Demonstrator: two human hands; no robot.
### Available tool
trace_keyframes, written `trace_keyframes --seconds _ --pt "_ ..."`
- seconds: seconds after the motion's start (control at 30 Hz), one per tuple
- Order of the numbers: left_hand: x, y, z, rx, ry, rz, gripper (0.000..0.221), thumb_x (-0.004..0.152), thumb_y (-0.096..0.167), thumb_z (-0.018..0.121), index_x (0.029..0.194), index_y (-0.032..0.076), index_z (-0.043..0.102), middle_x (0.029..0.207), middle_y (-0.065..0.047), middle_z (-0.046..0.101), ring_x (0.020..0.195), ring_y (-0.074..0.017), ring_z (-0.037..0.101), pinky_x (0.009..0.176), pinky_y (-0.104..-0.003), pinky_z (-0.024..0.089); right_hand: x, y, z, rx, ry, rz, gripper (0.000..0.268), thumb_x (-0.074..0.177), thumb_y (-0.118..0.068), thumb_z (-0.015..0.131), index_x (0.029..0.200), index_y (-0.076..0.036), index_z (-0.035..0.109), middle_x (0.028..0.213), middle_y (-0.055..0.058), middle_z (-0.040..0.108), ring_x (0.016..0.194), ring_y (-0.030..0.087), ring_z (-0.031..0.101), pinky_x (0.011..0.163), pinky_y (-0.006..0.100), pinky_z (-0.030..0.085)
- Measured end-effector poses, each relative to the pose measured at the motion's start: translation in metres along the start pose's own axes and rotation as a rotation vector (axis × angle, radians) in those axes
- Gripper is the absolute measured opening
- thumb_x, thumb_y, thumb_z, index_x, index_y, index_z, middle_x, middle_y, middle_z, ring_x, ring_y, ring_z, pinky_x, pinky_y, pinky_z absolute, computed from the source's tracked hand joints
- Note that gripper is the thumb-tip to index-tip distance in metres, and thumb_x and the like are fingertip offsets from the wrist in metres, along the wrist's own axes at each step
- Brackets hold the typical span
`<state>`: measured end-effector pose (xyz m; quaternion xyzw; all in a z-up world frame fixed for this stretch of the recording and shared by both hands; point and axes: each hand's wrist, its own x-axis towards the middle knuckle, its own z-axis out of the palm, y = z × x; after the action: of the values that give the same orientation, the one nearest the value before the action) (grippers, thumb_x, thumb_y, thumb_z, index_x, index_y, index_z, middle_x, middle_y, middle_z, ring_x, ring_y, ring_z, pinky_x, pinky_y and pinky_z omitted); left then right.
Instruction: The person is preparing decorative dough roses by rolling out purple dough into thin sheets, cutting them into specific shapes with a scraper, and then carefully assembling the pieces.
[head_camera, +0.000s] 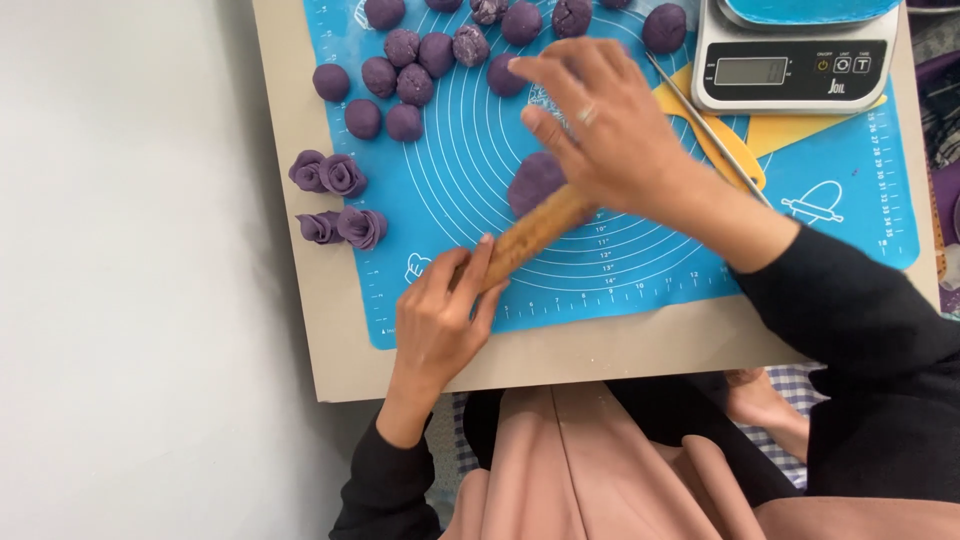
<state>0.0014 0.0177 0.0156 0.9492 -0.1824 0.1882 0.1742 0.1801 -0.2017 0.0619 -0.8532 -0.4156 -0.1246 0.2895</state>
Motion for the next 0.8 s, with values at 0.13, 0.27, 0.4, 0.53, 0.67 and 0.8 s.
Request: trace_keyframes --seconds 0.13,0.27,0.4,0.53,0.67,0.8 --pt "0.014 -0.003 0.016 0.046 0.035 0.023 0.049 0.1 0.019 0.079 0.143 0.008 0.06 0.109 -0.013 0.067 0.093 -0.0294 0.063 0.074 -0.039 0.057 -0.016 -0.005 0.035 -0.174 0.021 0.091 0.049 0.117 -0.04 0.035 0.157 -0.014 0.043 0.152 0.019 0.041 0.143 0.039 0.032 0.119 0.057 0.021" --pt "0.018 -0.002 0.017 0.122 0.018 0.028 0.051 0.097 0.019 0.081 0.143 0.009 0.061 0.109 -0.012 0.066 0.095 -0.029 0.062 0.072 -0.04 0.056 -0.018 -0.008 0.045 -0.268 -0.204 0.127 0.063 0.114 -0.057 0.018 0.17 -0.028 0.024 0.171 0.016 0.012 0.155 0.042 0.003 0.119 0.068 -0.004" --pt "0.022 -0.005 0.018 0.08 -0.002 -0.004 0.047 0.102 0.022 0.07 0.144 0.004 0.059 0.107 -0.012 0.066 0.093 -0.0283 0.06 0.073 -0.039 0.055 0.009 -0.007 0.045 -0.239 -0.284 0.142 0.063 0.115 -0.057 0.019 0.17 -0.026 0.019 0.171 0.019 0.008 0.156 0.043 0.003 0.119 0.067 -0.006" --pt "0.02 -0.01 0.021 0.222 -0.057 -0.072 0.058 0.109 0.037 0.059 0.151 -0.001 0.046 0.125 -0.017 0.059 0.1 -0.0322 0.063 0.082 -0.043 0.056 0.035 -0.012 0.044 -0.213 -0.338 0.133 0.064 0.114 -0.058 0.017 0.17 -0.026 0.015 0.171 0.019 0.005 0.156 0.04 0.001 0.121 0.067 -0.004" --pt "0.019 -0.016 0.018 0.262 -0.003 -0.068 0.052 0.112 0.04 0.06 0.155 0.013 0.049 0.126 -0.018 0.053 0.1 -0.0339 0.058 0.082 -0.045 0.056 0.049 0.0 0.064 -0.281 -0.177 -0.001 0.055 0.122 -0.053 0.027 0.169 -0.025 0.019 0.169 0.02 0.023 0.153 0.038 0.01 0.119 0.065 0.014" --pt "0.016 -0.016 0.021 0.312 0.02 -0.044 0.05 0.113 0.036 0.065 0.157 0.02 0.047 0.124 -0.016 0.056 0.098 -0.0323 0.054 0.082 -0.044 0.053 0.069 0.004 0.078 -0.331 -0.223 -0.005 0.052 0.127 -0.055 0.03 0.171 -0.032 0.012 0.171 0.015 0.012 0.156 0.037 0.008 0.125 0.06 0.02"
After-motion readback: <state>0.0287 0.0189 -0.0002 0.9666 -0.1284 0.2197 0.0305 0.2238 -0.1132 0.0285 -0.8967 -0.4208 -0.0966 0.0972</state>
